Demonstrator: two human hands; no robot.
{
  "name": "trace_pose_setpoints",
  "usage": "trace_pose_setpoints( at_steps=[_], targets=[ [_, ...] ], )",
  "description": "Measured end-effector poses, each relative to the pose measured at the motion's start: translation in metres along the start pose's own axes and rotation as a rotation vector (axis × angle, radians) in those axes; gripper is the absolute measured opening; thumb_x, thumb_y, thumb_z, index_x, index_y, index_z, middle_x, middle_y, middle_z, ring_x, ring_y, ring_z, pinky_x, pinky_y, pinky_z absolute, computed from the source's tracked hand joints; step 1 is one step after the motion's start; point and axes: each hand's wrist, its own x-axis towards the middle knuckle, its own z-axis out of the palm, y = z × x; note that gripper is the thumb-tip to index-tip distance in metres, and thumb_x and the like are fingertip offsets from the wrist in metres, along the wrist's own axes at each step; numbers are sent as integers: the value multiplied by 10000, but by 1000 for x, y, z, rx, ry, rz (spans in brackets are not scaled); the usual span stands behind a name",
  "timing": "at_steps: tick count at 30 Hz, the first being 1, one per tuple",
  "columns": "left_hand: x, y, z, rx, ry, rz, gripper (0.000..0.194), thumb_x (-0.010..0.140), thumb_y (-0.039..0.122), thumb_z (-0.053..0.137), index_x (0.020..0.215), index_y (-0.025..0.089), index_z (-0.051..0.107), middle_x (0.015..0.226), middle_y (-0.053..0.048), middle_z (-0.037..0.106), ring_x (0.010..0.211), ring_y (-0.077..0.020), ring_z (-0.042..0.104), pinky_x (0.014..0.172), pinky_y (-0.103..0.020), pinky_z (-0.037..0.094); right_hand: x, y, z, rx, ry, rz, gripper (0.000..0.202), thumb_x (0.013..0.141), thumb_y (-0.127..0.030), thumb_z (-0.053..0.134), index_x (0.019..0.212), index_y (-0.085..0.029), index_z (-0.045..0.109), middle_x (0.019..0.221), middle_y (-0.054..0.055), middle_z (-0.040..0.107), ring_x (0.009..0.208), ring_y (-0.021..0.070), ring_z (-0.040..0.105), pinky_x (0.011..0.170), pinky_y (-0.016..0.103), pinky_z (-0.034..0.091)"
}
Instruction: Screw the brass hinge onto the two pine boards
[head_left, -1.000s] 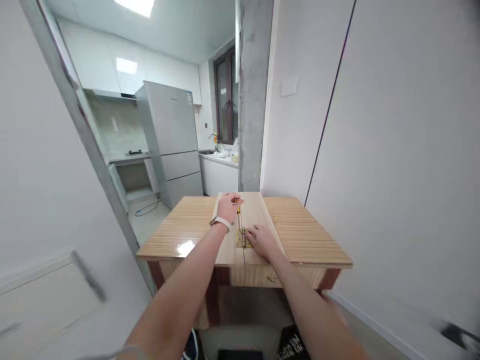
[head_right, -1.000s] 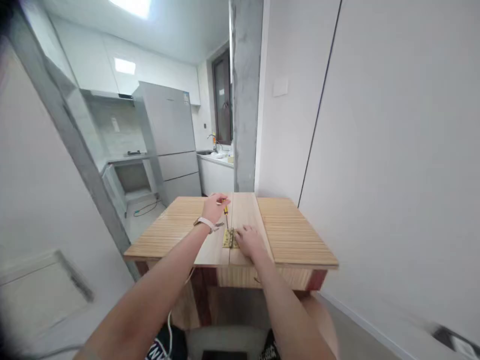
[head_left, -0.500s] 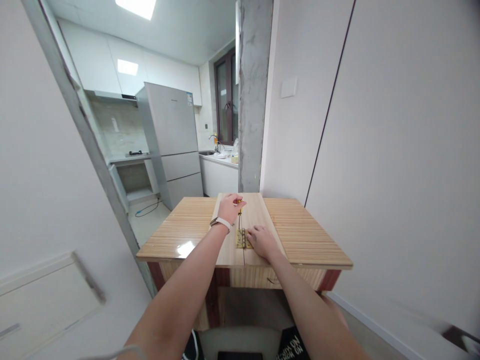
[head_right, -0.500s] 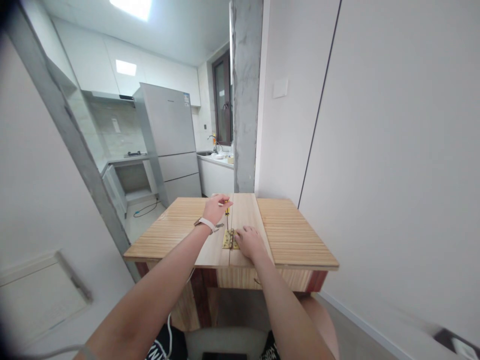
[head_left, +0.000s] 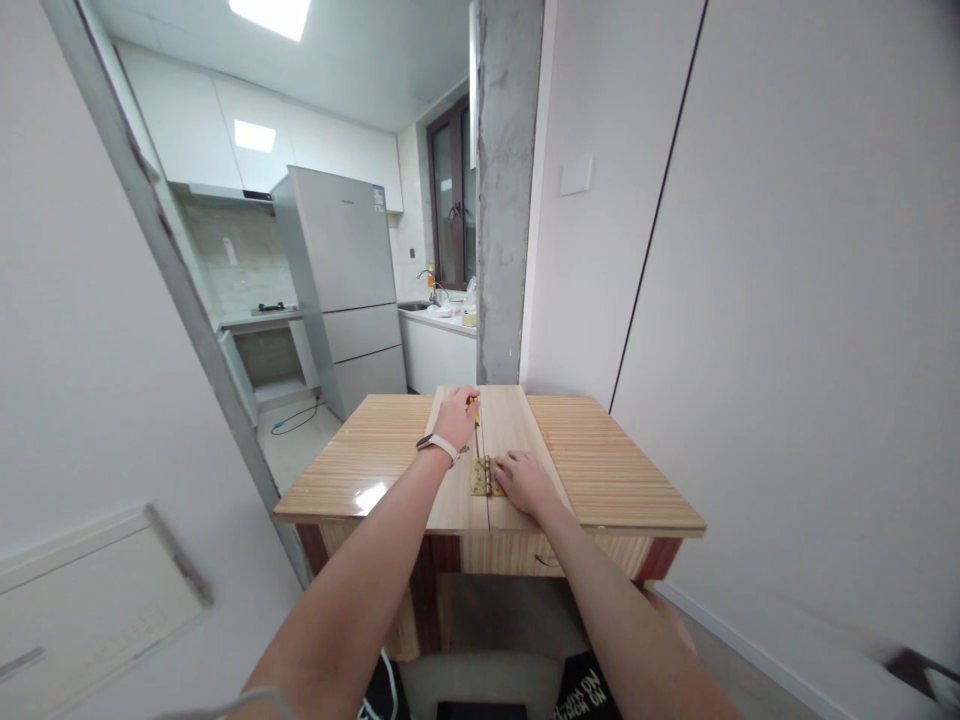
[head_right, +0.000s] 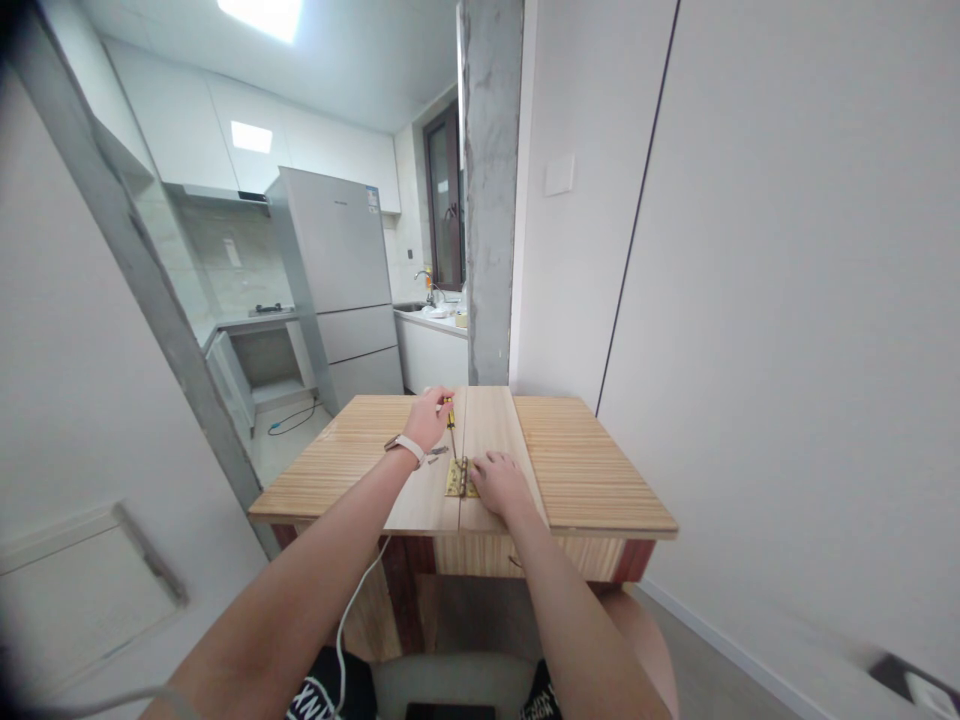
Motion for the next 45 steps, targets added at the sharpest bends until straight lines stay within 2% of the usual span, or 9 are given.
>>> trace_pose_setpoints(
  at_steps=[3,9,17,24,33,39,45],
  targets=[
    [0,-2,1,-36,-3,-8,201,917,103,615,1080,189,696,1023,-64,724,893,-171,678,841,-299,529,0,-1,0,-3,5,9,449,1041,-524,372,1270,-315,697,1350,93,617,1247,256,499,1049,377,335],
    [0,-2,3,9,43,6,99,860,220,748,953,203,717,976,-40,694,818,-155,653,832,-303,519,1,-2,-3,2,-14,11,454,1042,-523,371,1282,-310,693,1350,98,616,1251,252,501,1056,374,331],
    [-1,2,4,23,27,18,118,885,140,678,989,194,697,1019,-59,665,862,-171,644,872,-320,515,-1,-4,-5,11,-18,10,453,1046,-519,366,1288,-310,687,1376,97,600,1261,253,494,1058,375,326],
    [-5,3,2,-52,2,-6,232,924,94,585,1114,189,678,1083,-76,702,948,-182,671,896,-326,536,-1,-5,-6,12,-25,17,449,1046,-507,371,1302,-310,683,1378,100,601,1273,257,488,1069,380,325],
    [-3,6,2,-13,49,-44,104,855,199,748,957,198,728,1008,-45,676,806,-150,649,850,-316,525,1,-3,-3,17,-21,10,453,1042,-522,375,1283,-304,691,1378,95,603,1279,252,486,1079,376,315],
    [-2,6,3,31,37,-22,111,870,179,720,980,196,708,1007,-50,646,823,-162,631,850,-317,514,1,-3,-3,16,-26,27,442,1040,-516,387,1294,-312,686,1380,97,601,1303,258,472,1086,390,318],
    [-3,0,0,-4,2,14,181,911,97,606,1046,186,688,1049,-71,654,903,-176,648,887,-325,520,0,-4,-4,19,-17,22,448,1045,-518,368,1295,-320,683,1376,91,602,1295,255,477,1084,390,317]
  ],
)
